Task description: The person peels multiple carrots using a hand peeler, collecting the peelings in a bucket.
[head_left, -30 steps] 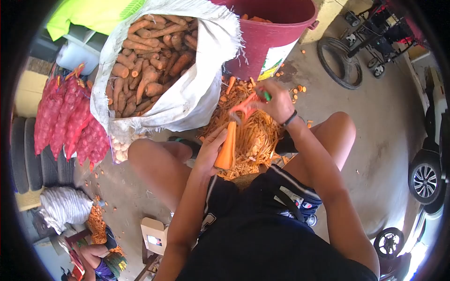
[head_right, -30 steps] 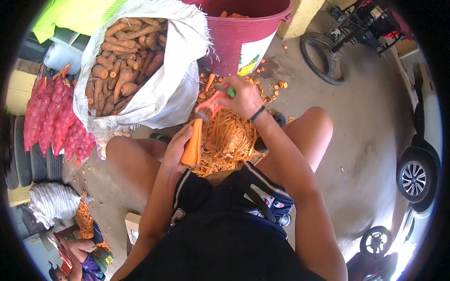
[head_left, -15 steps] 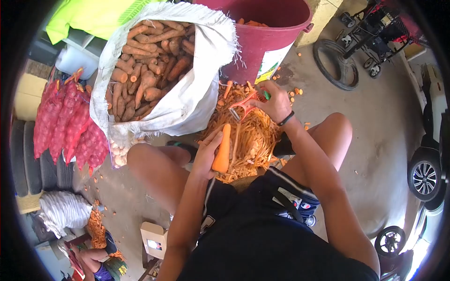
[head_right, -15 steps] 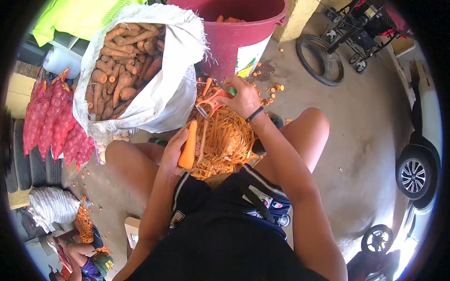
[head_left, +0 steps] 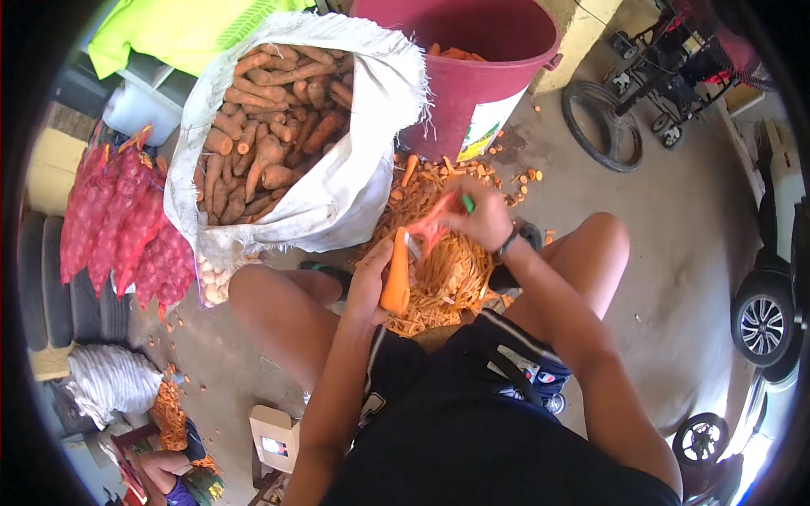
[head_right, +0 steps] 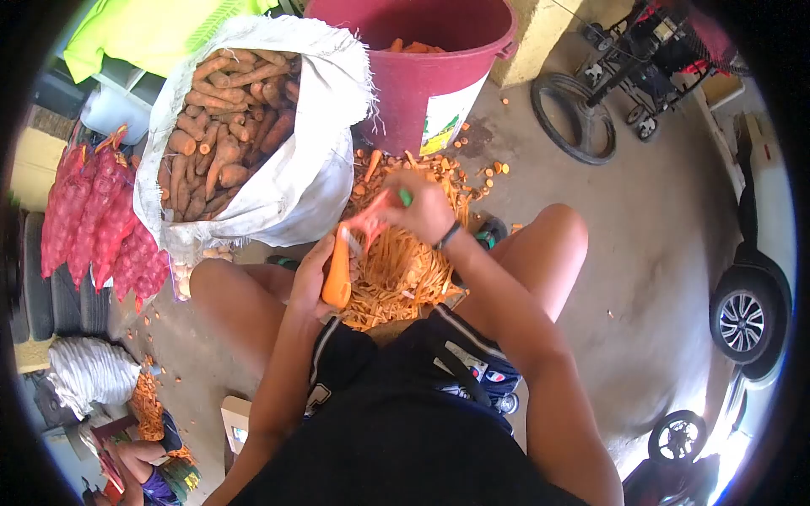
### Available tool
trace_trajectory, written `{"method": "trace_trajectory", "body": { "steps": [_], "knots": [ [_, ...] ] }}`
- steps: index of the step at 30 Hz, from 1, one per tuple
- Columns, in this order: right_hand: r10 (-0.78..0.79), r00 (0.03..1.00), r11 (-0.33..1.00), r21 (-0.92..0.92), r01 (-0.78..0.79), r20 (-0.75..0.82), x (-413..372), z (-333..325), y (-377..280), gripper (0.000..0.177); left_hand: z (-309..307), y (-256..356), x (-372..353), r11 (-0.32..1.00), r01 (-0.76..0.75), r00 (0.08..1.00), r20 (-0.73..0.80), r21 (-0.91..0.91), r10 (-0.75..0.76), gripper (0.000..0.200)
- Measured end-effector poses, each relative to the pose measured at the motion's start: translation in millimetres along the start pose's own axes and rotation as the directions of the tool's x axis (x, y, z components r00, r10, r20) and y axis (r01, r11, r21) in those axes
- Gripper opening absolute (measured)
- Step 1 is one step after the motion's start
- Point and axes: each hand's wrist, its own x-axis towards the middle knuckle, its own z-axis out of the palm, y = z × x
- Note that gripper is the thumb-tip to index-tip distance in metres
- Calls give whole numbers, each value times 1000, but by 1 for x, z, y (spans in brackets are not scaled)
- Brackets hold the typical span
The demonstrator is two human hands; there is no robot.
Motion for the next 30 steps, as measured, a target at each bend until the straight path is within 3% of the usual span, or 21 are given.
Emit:
{"method": "trace_trajectory", "body": {
  "steps": [1, 4, 7, 10, 13, 14, 16, 18, 22, 24, 30],
  "knots": [
    [-26, 997, 995, 98, 20, 69, -7, 4, -7, 47, 5, 2, 0, 1000, 11, 999, -47, 29, -10, 40],
    [-181, 976, 983, 21, 180, 118, -12, 5, -14, 49, 7, 0, -3, 991, 62, 986, -159, 117, -43, 42],
    [-148, 988, 960, -246, 130, -53, 15, -12, 18, 48, 13, 1, -12, 975, 84, 991, -122, 205, -60, 41],
    [38, 996, 985, -163, -50, -76, 23, -17, 22, 47, 4, 0, -7, 995, 81, 997, -21, 54, -80, 39],
    [-175, 979, 984, 39, 172, 103, -7, 0, -12, 46, 10, 6, 0, 993, 92, 989, -118, 74, -83, 35],
    [-193, 975, 980, -25, 197, 105, -4, 1, -12, 46, 24, 6, -3, 994, 91, 976, -202, 67, -76, 33],
    [-203, 974, 966, -142, 216, 103, -10, 0, -7, 44, 13, 2, -7, 981, 144, 975, -185, 128, -119, 32],
    [-22, 999, 978, -206, 28, 30, 14, -12, 19, 40, -3, -6, -10, 963, 213, 972, -137, 163, -192, 32],
    [72, 997, 925, -375, -66, 2, 18, -16, 37, 33, 10, -4, -4, 967, 149, 976, -187, 207, -111, 33],
    [134, 979, 926, -372, -67, 155, 1, -5, 28, 28, 9, -2, -2, 962, 135, 965, -252, 235, -74, 33],
    [149, 924, 951, -307, -36, 351, -37, 23, -20, 27, 0, -11, -1, 699, -53, 961, -154, 714, 231, 26]
  ]
}}
